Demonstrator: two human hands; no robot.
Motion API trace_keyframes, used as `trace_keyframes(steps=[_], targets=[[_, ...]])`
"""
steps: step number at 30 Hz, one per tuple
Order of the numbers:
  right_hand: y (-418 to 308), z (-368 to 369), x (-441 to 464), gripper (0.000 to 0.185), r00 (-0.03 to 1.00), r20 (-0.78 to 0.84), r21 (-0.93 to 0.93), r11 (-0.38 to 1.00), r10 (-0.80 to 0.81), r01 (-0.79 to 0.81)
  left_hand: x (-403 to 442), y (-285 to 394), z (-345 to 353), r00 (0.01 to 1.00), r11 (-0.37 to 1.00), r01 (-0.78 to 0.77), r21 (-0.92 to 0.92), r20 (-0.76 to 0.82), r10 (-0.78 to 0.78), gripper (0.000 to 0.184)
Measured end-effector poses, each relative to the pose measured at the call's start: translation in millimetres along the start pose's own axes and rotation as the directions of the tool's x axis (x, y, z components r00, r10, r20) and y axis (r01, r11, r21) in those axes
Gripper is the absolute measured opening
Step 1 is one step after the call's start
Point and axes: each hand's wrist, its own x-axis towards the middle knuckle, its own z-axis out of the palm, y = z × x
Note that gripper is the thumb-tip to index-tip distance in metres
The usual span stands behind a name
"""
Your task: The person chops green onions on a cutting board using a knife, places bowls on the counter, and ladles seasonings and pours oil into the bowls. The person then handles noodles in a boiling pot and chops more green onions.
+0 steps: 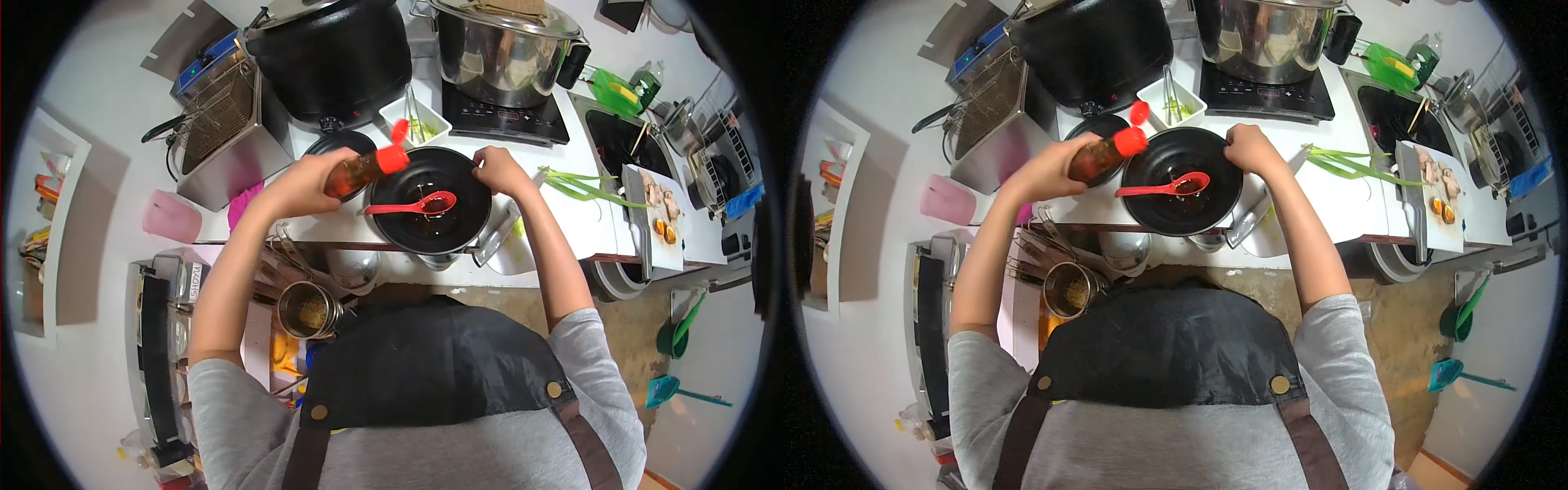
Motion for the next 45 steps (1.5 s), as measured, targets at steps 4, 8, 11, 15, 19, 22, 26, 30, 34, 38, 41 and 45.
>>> trace_keyframes(steps=[4,8,11,15,19,22,26,30,34,38,41,45], targets=[[5.1,9.3,0.7,0.023,0.984,-0.168,-0.002,0.998,-0.065,0.065,-13.7,-30.9,-29.7,0.991,0.997,0.077,0.014,-0.107,-0.075,0.063],[16.7,7.2,-7.2,0.029,0.977,-0.212,0.095,0.995,0.025,-0.005,-13.7,-78.0,-43.7,0.960,0.912,0.279,0.300,-0.126,-0.252,0.058],[27.6,-0.6,-13.7,0.030,0.962,-0.268,0.128,0.992,0.043,-0.009,-9.1,-87.2,-40.2,0.894,0.675,0.417,0.609,-0.141,-0.425,0.059],[36.1,-10.1,-15.4,0.028,0.945,-0.327,0.182,0.983,0.033,0.029,2.4,-92.8,-30.8,0.896,0.620,0.425,0.660,-0.210,-0.391,0.057],[36.5,-16.8,-19.2,0.027,0.929,-0.371,0.208,0.974,-0.007,0.090,12.6,-81.7,-25.7,0.919,0.621,0.335,0.709,-0.101,-0.380,0.058],[24.7,-20.7,-23.9,0.025,0.934,-0.358,0.242,0.963,-0.024,0.118,16.4,-86.5,-24.3,0.919,0.618,0.364,0.697,-0.163,-0.358,0.058],[8.6,-19.9,-26.4,0.023,0.944,-0.328,0.291,0.946,-0.039,0.140,17.5,-76.7,-17.3,0.946,0.665,0.308,0.680,-0.144,-0.291,0.057],[8.4,-20.9,-29.4,0.022,0.953,-0.300,0.293,0.948,-0.033,0.125,14.1,-75.7,-16.2,0.931,0.678,0.360,0.641,-0.199,-0.306,0.059],[18.2,-25.1,-33.6,0.022,0.953,-0.302,0.317,0.943,0.003,0.098,-2.8,-80.4,-17.4,0.924,0.691,0.375,0.618,-0.189,-0.333,0.059],[27.0,-27.3,-34.5,0.022,0.959,-0.283,0.313,0.945,-0.004,0.096,-21.0,-96.9,-23.0,0.918,0.804,0.397,0.442,-0.197,-0.345,0.061],[19.1,-29.0,-35.9,0.022,0.952,-0.301,0.333,0.931,-0.047,0.151,-28.0,-114.1,-22.8,0.930,0.953,0.300,0.051,-0.240,-0.279,0.063],[0.5,-35.4,-35.2,0.024,0.927,-0.331,0.267,0.926,-0.174,0.268,-16.3,-55.2,-15.5,0.965,0.998,0.053,0.037,-0.258,-0.042,0.062]])
